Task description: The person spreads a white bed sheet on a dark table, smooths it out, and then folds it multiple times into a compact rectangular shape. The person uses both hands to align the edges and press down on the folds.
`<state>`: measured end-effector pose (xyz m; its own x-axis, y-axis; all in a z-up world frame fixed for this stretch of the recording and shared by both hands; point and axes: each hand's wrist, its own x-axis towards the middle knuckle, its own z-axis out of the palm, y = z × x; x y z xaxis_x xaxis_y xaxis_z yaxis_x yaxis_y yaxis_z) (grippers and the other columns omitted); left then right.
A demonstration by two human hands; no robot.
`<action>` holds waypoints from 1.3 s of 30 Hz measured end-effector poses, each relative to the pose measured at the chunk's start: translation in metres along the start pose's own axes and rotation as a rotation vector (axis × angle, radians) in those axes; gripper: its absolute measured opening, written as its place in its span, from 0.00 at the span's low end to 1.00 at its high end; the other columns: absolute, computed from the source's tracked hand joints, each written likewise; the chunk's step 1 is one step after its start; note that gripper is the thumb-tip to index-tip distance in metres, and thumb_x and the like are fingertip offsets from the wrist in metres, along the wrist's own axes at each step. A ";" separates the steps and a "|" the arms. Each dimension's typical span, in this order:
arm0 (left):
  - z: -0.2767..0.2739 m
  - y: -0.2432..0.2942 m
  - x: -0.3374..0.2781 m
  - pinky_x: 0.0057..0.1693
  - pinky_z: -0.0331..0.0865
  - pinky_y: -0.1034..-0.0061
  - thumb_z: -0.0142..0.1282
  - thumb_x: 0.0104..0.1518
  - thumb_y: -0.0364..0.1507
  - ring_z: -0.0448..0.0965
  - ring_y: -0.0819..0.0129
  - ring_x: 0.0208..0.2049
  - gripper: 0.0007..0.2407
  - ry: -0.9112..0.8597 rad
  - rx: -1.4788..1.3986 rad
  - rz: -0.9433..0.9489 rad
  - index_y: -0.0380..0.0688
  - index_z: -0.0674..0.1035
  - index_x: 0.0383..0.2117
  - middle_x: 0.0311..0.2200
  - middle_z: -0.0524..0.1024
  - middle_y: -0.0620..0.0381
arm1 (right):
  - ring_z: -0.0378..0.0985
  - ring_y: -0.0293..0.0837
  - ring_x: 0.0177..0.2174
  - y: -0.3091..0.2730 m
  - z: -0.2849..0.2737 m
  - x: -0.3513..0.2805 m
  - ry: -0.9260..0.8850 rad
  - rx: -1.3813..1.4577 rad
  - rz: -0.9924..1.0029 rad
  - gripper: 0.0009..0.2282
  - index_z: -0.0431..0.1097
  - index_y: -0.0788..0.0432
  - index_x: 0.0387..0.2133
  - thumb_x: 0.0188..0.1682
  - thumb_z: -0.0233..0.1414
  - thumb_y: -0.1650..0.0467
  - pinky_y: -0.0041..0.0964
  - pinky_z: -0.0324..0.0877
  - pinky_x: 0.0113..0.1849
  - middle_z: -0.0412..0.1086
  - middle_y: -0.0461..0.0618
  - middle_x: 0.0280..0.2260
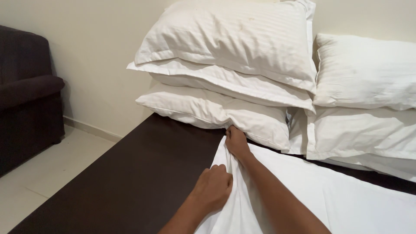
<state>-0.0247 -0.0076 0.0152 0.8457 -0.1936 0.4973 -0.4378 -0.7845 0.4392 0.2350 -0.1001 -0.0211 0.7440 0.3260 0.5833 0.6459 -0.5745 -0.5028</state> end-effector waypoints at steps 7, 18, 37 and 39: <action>-0.013 0.002 0.010 0.49 0.64 0.56 0.39 0.70 0.43 0.74 0.49 0.38 0.24 -0.127 -0.199 -0.318 0.36 0.77 0.25 0.30 0.76 0.42 | 0.79 0.51 0.27 -0.027 -0.047 -0.016 0.126 0.274 0.096 0.08 0.76 0.65 0.32 0.51 0.50 0.73 0.42 0.72 0.33 0.78 0.58 0.27; -0.029 -0.007 0.007 0.42 0.73 0.57 0.60 0.53 0.36 0.81 0.52 0.32 0.12 -0.206 -0.241 -0.381 0.37 0.80 0.26 0.29 0.79 0.46 | 0.68 0.56 0.58 0.006 -0.118 -0.085 -0.215 -0.211 0.048 0.21 0.73 0.63 0.52 0.50 0.54 0.61 0.43 0.62 0.58 0.67 0.61 0.58; -0.042 0.028 -0.086 0.35 0.77 0.68 0.59 0.62 0.46 0.79 0.70 0.26 0.18 -0.566 0.044 -0.890 0.42 0.81 0.33 0.23 0.76 0.55 | 0.42 0.49 0.70 0.015 -0.109 -0.082 -0.465 -0.452 0.018 0.33 0.48 0.61 0.69 0.57 0.33 0.51 0.41 0.41 0.66 0.45 0.55 0.71; -0.022 0.002 -0.111 0.36 0.75 0.69 0.58 0.63 0.47 0.79 0.73 0.26 0.18 -0.682 0.050 -0.882 0.43 0.80 0.31 0.21 0.76 0.56 | 0.42 0.49 0.70 0.017 -0.108 -0.083 -0.461 -0.448 0.013 0.33 0.48 0.61 0.68 0.57 0.33 0.51 0.41 0.41 0.66 0.45 0.55 0.70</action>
<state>-0.1256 0.0255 -0.0229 0.8513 0.1726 -0.4955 0.3987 -0.8266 0.3971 0.1658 -0.2180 -0.0088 0.8130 0.5488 0.1945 0.5763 -0.8061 -0.1344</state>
